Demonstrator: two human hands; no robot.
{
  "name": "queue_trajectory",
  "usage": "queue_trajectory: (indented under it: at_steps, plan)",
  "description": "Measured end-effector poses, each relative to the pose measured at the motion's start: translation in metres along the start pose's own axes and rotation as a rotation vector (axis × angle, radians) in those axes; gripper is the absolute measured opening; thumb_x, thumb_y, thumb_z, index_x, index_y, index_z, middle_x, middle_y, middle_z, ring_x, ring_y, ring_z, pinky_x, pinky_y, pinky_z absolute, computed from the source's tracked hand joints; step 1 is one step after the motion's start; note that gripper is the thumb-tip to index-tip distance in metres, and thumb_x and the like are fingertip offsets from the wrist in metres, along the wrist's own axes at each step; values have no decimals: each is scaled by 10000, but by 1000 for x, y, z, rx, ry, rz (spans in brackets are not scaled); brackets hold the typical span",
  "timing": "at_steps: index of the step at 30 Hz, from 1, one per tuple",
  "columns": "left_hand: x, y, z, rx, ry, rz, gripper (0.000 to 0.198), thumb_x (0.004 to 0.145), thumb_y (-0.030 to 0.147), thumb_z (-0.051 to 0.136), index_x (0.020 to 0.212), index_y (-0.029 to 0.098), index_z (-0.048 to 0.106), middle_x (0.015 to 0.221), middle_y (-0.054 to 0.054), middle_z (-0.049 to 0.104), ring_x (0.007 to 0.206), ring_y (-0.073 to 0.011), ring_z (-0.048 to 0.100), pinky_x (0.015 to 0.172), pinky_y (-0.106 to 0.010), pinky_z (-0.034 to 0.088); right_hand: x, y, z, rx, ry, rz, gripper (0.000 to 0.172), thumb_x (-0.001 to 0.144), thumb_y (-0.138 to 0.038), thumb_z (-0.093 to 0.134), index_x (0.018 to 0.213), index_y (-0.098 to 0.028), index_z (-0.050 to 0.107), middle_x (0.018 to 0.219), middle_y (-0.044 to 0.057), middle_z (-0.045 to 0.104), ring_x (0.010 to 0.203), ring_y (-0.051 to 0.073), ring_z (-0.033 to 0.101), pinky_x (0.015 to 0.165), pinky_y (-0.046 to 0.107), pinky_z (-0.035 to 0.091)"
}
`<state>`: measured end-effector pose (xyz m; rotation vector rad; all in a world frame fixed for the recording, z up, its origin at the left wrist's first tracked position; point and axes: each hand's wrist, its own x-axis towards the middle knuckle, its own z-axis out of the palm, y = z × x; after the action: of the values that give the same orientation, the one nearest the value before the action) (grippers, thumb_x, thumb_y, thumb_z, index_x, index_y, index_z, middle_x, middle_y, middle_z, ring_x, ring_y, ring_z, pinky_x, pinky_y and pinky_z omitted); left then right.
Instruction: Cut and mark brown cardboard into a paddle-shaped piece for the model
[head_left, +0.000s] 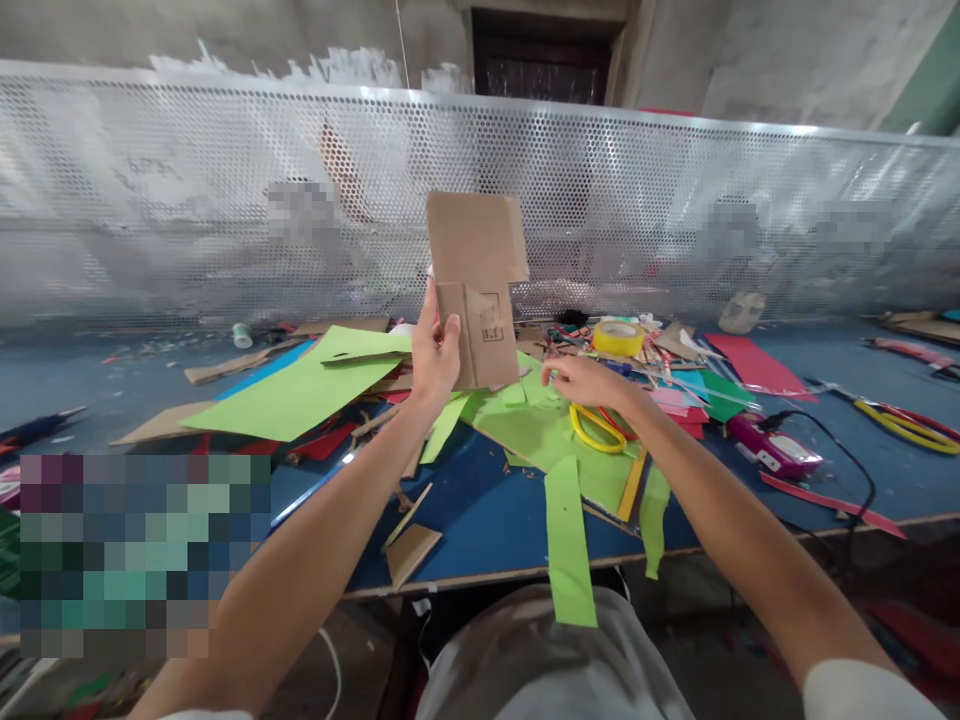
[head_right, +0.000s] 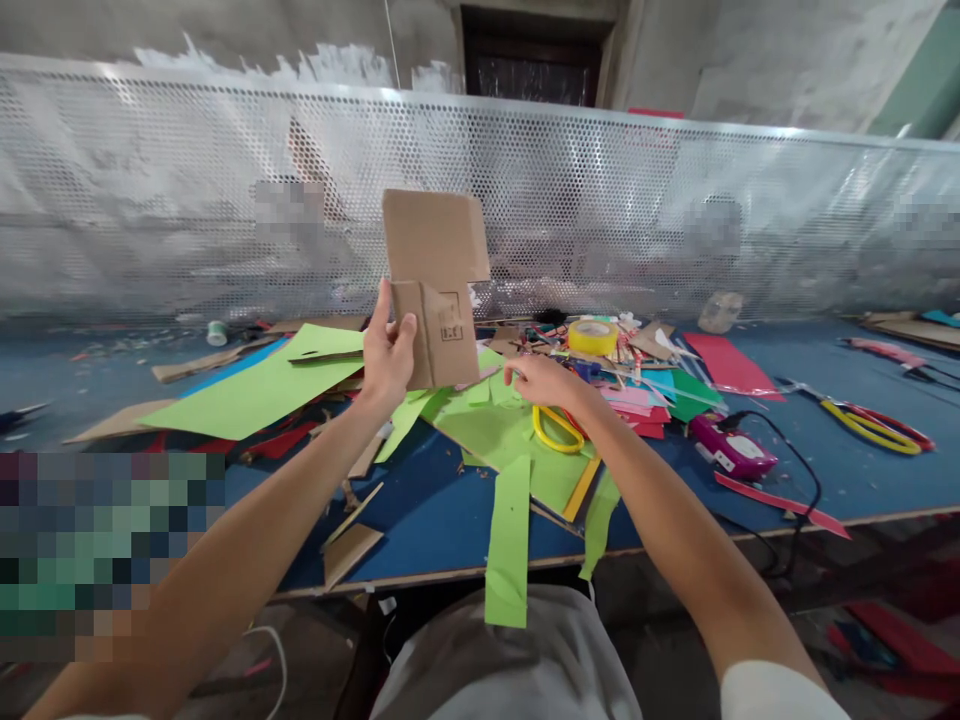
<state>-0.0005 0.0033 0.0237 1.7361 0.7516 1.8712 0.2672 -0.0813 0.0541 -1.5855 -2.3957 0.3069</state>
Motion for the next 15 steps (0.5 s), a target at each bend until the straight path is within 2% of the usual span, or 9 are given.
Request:
queue_trajectory:
  at_steps: [2,4,8,9,11,13,15]
  plan:
    - [-3,2,1,30,-13,1,956,1001,729,613,1766,260,282,1271,-108,781,1113,-251,770,1036,-410,645,-1,0,1,-35,-3,-8,366,906,-4,497,1079,-190,760,857,54,782,752,182,666,712,258,393]
    - [-4,3,1,59,-11,12,929,1003,723,613,1753,256,325,1214,-98,792,1104,-256,768,1010,-403,651,2,3,5,-61,64,-14,401,895,18,512,1105,-187,786,949,76,820,840,199,724,774,257,435]
    - [-3,4,-1,104,20,64,746,1018,688,617,1628,263,563,1522,-112,692,1321,-302,693,1145,-466,587,8,13,10,21,186,3,396,965,-37,498,1193,-173,792,854,59,815,740,196,761,777,260,492]
    - [-2,5,-2,106,20,76,707,1026,677,611,1599,263,599,1575,-104,656,1368,-308,668,1179,-485,563,9,15,11,29,199,6,410,968,-33,485,1207,-167,791,869,65,822,769,203,778,782,261,502]
    - [-1,6,-2,96,13,88,670,1035,657,607,1574,259,625,1611,-93,628,1412,-309,640,1222,-509,525,11,15,13,-24,216,-8,438,962,-18,483,1239,-160,792,1029,103,848,947,234,802,856,278,521]
    - [-1,7,-3,86,15,85,670,1034,651,616,1570,249,629,1607,-99,631,1407,-308,644,1230,-510,516,14,14,16,-133,210,-37,437,986,-43,502,1296,-166,784,1213,139,831,1129,271,773,965,316,519]
    - [-2,7,-2,83,31,73,672,1026,651,631,1558,240,642,1594,-112,642,1390,-312,656,1224,-507,520,20,12,21,-230,182,-79,444,1018,-82,517,1387,-172,748,1309,159,800,1229,295,734,1030,347,509]
